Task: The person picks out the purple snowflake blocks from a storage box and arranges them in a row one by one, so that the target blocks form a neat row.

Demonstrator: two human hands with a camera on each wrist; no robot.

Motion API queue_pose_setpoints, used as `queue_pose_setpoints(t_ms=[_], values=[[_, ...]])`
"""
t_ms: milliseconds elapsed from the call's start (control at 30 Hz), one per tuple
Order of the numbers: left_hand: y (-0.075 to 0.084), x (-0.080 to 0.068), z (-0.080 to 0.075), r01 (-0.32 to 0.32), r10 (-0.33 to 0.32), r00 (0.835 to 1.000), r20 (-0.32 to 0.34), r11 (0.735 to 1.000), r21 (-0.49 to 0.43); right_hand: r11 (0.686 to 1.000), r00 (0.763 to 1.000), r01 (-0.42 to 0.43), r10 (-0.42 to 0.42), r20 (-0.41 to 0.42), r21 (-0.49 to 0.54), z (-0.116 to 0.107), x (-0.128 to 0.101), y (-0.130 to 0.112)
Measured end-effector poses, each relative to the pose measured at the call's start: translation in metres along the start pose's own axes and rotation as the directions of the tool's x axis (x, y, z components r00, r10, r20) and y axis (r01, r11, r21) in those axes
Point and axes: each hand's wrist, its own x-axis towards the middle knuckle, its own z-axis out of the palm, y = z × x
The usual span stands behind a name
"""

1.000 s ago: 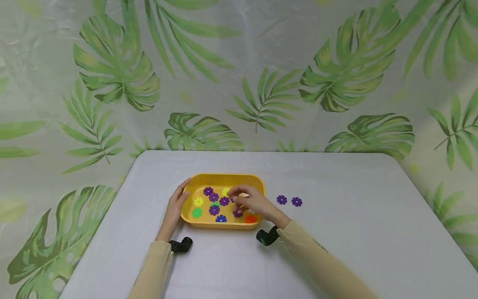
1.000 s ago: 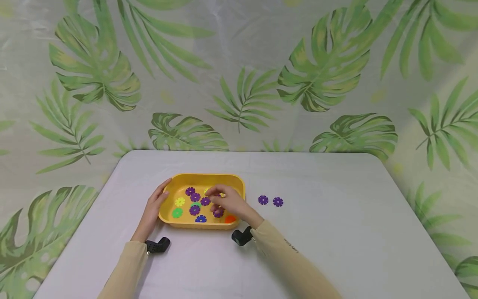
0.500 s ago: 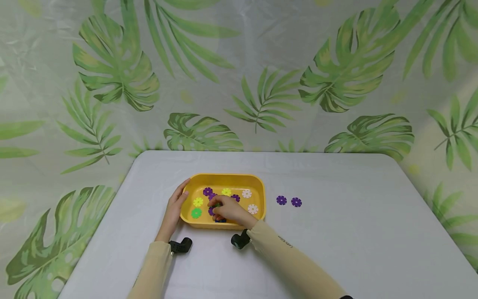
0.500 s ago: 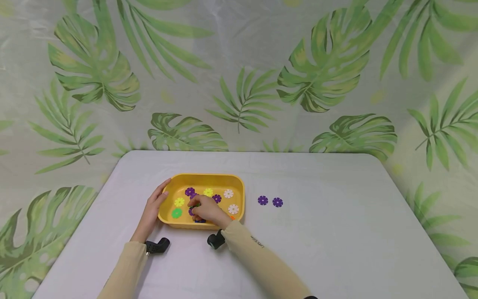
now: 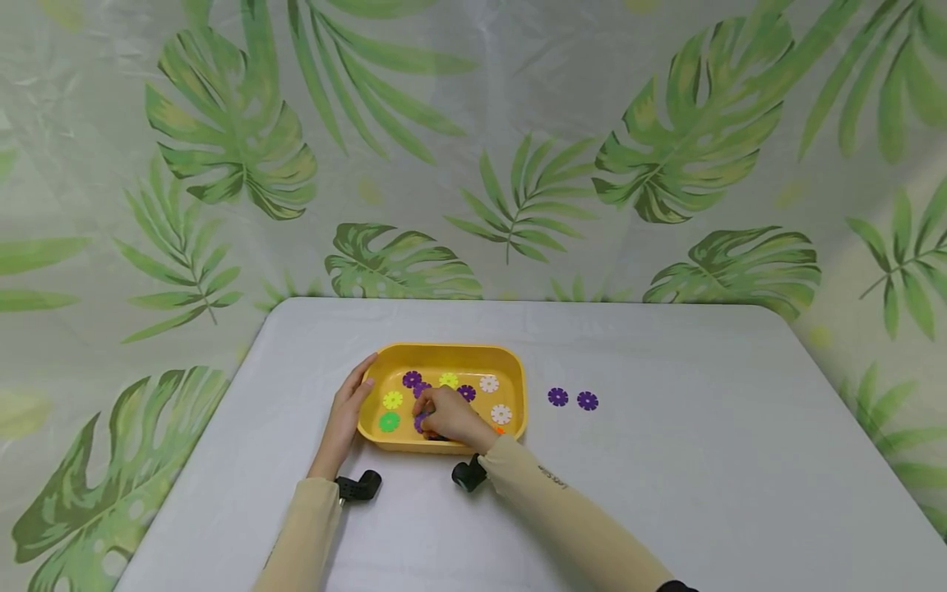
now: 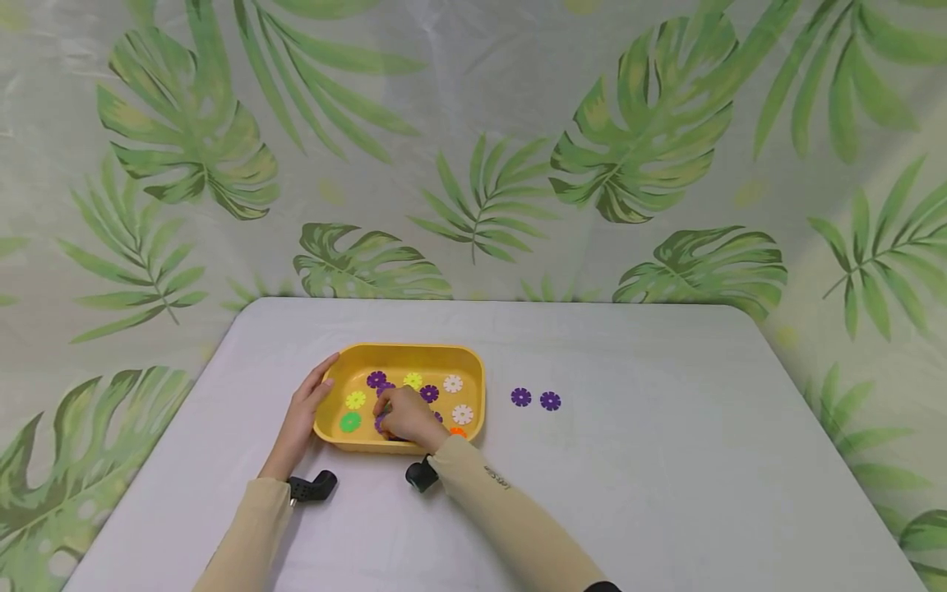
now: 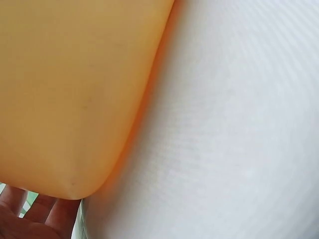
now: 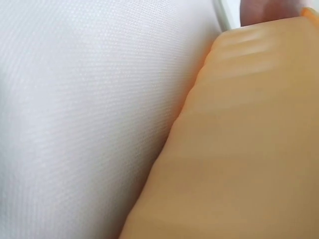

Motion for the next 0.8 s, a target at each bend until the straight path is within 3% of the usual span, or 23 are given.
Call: queue_pose_setpoints(t_ms=[233,400,667,800], values=[[0.0,0.001,0.001,-0.004,0.004,1.0,0.0,1.0,-0.004,0.998,1.0,-0.015,0.015,-0.011,0.06,0.0,0.0,0.001],[0.0,0.001,0.001,-0.006,0.006,1.0,0.002,1.0,-0.008,0.982,0.999,-0.006,0.0,0.032,0.188,-0.009,-0.003,0.002],[-0.001,0.0,0.0,-0.01,0.01,1.0,0.001,1.0,-0.012,0.949,0.998,0.058,-0.066,0.015,0.31,-0.051,-0.024,0.005],[-0.002,0.0,0.0,-0.009,0.009,1.0,0.004,1.0,-0.019,0.942,0.999,0.05,-0.04,-0.036,0.331,-0.081,-0.038,0.014]])
